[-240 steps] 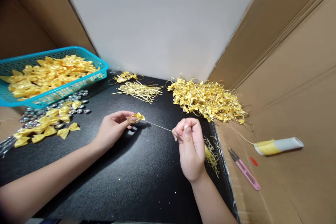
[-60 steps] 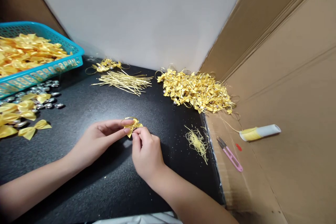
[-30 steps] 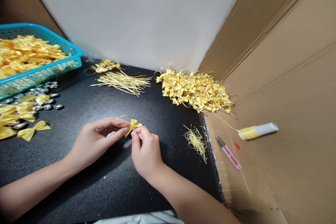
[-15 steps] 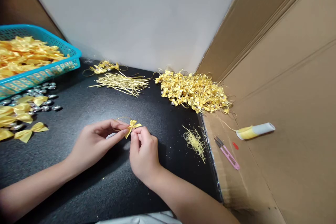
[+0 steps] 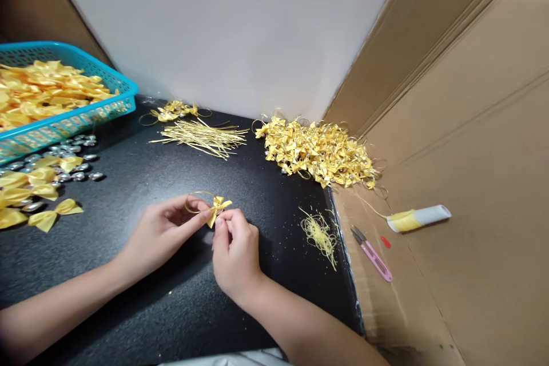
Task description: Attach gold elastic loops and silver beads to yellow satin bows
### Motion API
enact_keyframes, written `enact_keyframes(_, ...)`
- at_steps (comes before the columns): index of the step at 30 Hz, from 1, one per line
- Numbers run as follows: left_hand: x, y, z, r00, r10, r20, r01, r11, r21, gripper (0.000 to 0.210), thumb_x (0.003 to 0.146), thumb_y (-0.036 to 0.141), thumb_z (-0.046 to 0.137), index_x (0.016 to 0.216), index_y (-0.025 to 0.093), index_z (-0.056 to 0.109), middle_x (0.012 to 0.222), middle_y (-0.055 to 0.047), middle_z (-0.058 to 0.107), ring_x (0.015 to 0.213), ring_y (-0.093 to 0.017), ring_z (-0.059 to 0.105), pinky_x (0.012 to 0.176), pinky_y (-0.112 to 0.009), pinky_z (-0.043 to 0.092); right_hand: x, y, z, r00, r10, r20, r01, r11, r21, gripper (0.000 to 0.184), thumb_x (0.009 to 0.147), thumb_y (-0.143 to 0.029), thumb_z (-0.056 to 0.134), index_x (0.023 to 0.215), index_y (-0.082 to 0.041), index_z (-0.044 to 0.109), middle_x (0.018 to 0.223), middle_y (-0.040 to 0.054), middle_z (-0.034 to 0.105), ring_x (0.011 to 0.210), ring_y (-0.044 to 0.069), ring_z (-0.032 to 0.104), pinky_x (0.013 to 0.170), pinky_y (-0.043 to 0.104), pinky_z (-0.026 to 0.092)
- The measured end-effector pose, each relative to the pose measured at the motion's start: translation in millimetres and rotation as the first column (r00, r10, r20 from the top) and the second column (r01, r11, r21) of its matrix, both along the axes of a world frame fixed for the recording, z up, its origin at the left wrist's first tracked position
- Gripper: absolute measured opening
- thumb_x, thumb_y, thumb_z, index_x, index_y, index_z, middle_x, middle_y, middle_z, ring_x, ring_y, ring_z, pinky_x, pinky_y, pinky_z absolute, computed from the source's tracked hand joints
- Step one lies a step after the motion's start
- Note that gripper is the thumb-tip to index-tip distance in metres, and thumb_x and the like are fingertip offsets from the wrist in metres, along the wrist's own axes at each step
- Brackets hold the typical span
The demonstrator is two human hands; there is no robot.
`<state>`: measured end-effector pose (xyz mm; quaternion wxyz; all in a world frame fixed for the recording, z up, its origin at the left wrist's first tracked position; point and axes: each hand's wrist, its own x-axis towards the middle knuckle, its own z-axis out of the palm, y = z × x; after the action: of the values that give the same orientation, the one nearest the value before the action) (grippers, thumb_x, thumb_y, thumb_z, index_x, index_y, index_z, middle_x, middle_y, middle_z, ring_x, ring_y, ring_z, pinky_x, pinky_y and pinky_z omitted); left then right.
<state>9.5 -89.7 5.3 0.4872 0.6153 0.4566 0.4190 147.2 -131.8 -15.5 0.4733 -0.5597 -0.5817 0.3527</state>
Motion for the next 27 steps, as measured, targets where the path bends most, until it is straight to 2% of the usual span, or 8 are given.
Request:
enact_keyframes(4, 0.0, -0.8, 0.1, 1.000, 0.004, -0.012, -0.004, 1.000, 0.029, 0.013, 0.079, 0.029, 0.068, 0.074, 0.016, 0.066, 0.071, 0.000, 0.070, 0.066, -0.013, 0.065, 0.063, -0.019, 0.052, -0.6, -0.2, 0.0, 1.000, 0.000, -0.006, 0.000, 1.000, -0.003, 0.019, 0.095, -0.029, 0.042, 0.079, -0.020, 0.048, 0.053, -0.0055, 0.050, 0.048, 0.011, 0.047, 0.054, 0.023, 0.035)
enact_keyframes(16, 2.4, -1.0, -0.5, 0.999, -0.044, 0.012, 0.044, 0.999, -0.026, 0.017, 0.078, 0.032, 0.068, 0.075, 0.016, 0.067, 0.072, -0.001, 0.072, 0.067, -0.014, 0.067, 0.063, -0.021, 0.053, 0.5, 1.0, 1.0, 1.000, 0.004, -0.011, -0.004, 1.000, -0.021, 0.020, 0.094, -0.031, 0.043, 0.078, -0.020, 0.049, 0.053, -0.0053, 0.048, 0.047, 0.011, 0.045, 0.051, 0.023, 0.033)
enact_keyframes(27, -2.6, 1.5, 2.5, 0.976, -0.011, -0.219, 0.037, 0.993, 0.116, 0.019, 0.081, 0.032, 0.061, 0.075, 0.017, 0.069, 0.075, -0.003, 0.072, 0.069, -0.016, 0.066, 0.063, -0.024, 0.050, 0.5, 2.1, 1.8, 0.998, 0.014, 0.065, -0.016, 0.999, 0.029, 0.016, 0.092, -0.025, 0.044, 0.080, -0.019, 0.052, 0.054, -0.0048, 0.051, 0.046, 0.010, 0.046, 0.051, 0.021, 0.033)
